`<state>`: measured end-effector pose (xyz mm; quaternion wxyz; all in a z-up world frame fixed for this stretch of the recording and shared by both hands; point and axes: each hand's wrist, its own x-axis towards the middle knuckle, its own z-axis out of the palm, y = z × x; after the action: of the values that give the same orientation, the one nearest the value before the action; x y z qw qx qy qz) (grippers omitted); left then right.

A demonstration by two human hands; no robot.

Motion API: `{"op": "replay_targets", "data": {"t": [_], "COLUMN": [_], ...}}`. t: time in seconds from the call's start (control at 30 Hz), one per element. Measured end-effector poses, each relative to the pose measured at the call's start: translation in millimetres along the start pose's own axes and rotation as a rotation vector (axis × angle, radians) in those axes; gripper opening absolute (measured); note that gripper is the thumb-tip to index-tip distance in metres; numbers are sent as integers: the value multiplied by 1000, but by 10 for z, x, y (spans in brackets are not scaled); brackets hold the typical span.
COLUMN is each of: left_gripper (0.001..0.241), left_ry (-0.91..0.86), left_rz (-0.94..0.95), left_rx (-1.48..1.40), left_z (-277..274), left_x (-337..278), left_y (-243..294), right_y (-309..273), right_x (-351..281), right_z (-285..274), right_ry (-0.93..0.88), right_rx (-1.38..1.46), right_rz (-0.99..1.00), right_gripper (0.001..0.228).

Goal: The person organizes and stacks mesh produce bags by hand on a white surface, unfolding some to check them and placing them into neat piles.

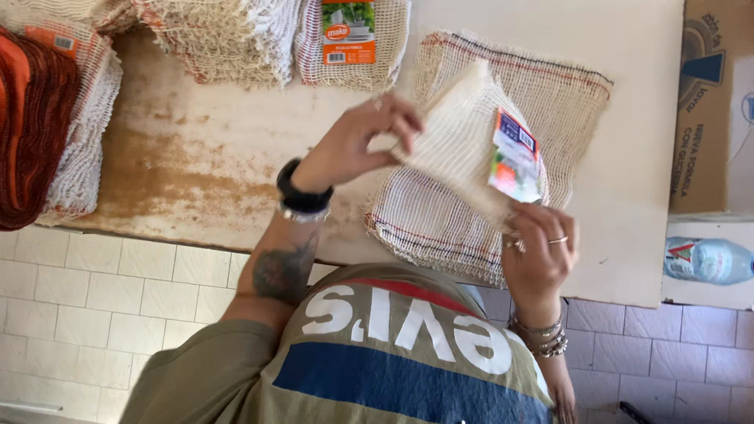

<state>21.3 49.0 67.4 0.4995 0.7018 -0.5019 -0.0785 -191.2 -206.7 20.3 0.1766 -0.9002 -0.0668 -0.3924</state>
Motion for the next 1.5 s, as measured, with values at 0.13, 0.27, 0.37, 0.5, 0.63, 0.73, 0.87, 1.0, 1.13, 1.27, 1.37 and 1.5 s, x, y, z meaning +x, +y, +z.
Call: {"op": "replay_targets", "data": {"t": [0.13,0.27,0.37,0.5,0.63,0.73,0.87,1.0,1.13,1.27,1.37,1.5], "left_gripper": [22,30,36,31,23,19,43,69,78,63,58,91], "left_ry": [137,373,493,590,223,151,442,266,219,471,683,823], "left_rz": [-443,-795,-804,-546,41,260,147,-152,-665,-722,-517,-318], "left_rx": [-326,-418,-269,-213,-55,-37,-252,-716,-1113,-1669,-1512,-912], "left_z": [325,744,939,912,730,506,200,185,329,441,68,-470], "left_x": [-708,-912,-905,-658,-334,-225,-403,-788,-1141,-1414,-1071,-468], "left_y": [-481,-638,-894,-699,-197,289,339,75,-117,-690,-542,-463], "right_y": [-135,-49,175,-71,-142,-171,-188,-200,26,216,291,154], "right_x": [-121,-293,-169,687,1270,1669,1897,1927,1768,1669,1553,1945], "right_z": [129,119,129,55,315,395,316,512,912,1162,1428,1847], "right_ry": [-261,-427,-381,-418,-753,-901,-1204,-1163,-1002,-929,-707,-525], "right_rx": [213,433,349,323,302,354,584,593,664,1061,1039,996], "right_rz": [14,206,220,68,-152,-362,-333,-41,430,723,699,486], "right_gripper": [15,16,7,16,71,58,22,25,38,90,41,53]}}
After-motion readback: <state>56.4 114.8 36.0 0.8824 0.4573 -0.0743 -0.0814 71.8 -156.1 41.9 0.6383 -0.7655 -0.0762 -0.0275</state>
